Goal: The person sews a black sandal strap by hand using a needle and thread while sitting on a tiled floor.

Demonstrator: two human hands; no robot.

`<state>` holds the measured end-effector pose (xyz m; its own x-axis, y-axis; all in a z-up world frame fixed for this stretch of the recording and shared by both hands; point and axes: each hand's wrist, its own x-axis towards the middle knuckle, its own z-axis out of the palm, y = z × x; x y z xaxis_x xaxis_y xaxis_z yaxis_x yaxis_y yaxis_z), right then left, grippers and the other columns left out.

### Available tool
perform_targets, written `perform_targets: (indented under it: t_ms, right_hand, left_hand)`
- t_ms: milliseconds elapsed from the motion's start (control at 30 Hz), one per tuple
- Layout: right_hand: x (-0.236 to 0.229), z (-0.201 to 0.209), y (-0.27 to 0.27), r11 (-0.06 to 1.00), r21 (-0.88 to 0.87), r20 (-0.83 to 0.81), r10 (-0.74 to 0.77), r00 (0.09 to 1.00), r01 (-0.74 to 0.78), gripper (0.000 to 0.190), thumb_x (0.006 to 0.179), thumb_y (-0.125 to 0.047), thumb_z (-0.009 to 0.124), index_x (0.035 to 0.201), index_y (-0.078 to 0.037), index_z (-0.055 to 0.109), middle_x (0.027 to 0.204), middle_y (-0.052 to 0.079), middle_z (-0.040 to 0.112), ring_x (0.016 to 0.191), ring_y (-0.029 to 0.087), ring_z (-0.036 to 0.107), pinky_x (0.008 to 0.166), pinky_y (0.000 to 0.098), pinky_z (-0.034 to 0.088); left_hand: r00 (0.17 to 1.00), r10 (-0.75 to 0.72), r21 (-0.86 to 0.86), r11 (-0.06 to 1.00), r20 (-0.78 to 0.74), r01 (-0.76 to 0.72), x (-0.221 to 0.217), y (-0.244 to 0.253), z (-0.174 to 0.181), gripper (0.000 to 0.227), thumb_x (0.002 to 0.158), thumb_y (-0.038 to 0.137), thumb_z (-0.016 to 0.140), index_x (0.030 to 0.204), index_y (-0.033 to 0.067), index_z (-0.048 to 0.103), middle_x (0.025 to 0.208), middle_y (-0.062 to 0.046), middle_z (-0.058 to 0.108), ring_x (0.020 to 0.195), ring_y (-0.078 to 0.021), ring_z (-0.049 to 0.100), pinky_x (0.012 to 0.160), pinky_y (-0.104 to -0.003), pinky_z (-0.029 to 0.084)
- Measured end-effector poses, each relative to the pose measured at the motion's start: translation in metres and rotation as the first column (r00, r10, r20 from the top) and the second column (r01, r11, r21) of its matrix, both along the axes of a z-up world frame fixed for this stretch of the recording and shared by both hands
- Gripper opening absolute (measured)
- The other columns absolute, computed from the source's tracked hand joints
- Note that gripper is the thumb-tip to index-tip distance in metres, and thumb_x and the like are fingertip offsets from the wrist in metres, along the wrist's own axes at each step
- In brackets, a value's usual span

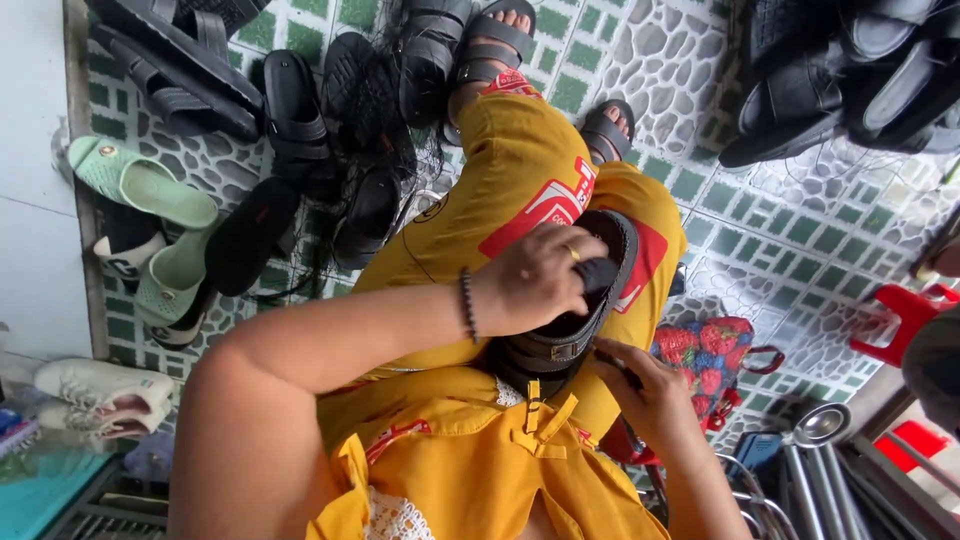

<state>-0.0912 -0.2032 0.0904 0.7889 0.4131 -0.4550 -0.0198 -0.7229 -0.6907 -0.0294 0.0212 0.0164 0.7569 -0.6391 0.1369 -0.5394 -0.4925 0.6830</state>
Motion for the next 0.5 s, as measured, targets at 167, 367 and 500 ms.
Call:
perform_targets:
  t_ms: [167,367,500]
  right_hand:
    - [-0.011,0.007,0.005,0.990,-0.132,0.205,0.069,0.976,-0.042,0.030,0.087,-0.022,0.065,0.116,-0.014,0.067,0.103,0.003,0.071,0.080,0.014,0.070,0.062,0.0286,0.059]
    - [-0.022,0.003,0.009,0.979,-0.194,0.297,0.007,0.955,0.054,0.027,0.090,-0.021,0.063,0.117,-0.018,0.067,0.101,0.000,0.069,0.079,0.014,0.068,0.051,0.0310,0.053]
    - [-0.022,0.004,0.013,0.989,-0.114,0.373,-0.044,0.927,0.092,0.024,0.088,-0.020,0.067,0.110,-0.013,0.072,0.091,0.014,0.070,0.076,0.035,0.069,0.058,0.0425,0.056]
  left_hand:
    - [0.889,-0.084,0.232,0.950,-0.450,0.208,-0.013,-0.002,0.001,0.029,0.073,0.025,0.075,0.089,0.0074,0.058,0.081,-0.011,0.068,0.075,-0.0289,0.065,0.082,-0.043,0.049]
    - [0.705,-0.060,0.151,0.961,-0.707,0.233,-0.018,0.003,0.014,0.103,0.074,0.011,0.065,0.153,0.0120,0.000,0.081,-0.023,0.067,0.082,-0.0385,0.066,0.076,-0.046,0.056]
    - [0.741,0.022,0.090,0.995,-0.671,0.052,-0.028,0.010,-0.009,0.022,0.075,0.028,0.064,0.080,0.0069,0.058,0.078,-0.017,0.067,0.085,-0.0382,0.068,0.074,-0.046,0.054]
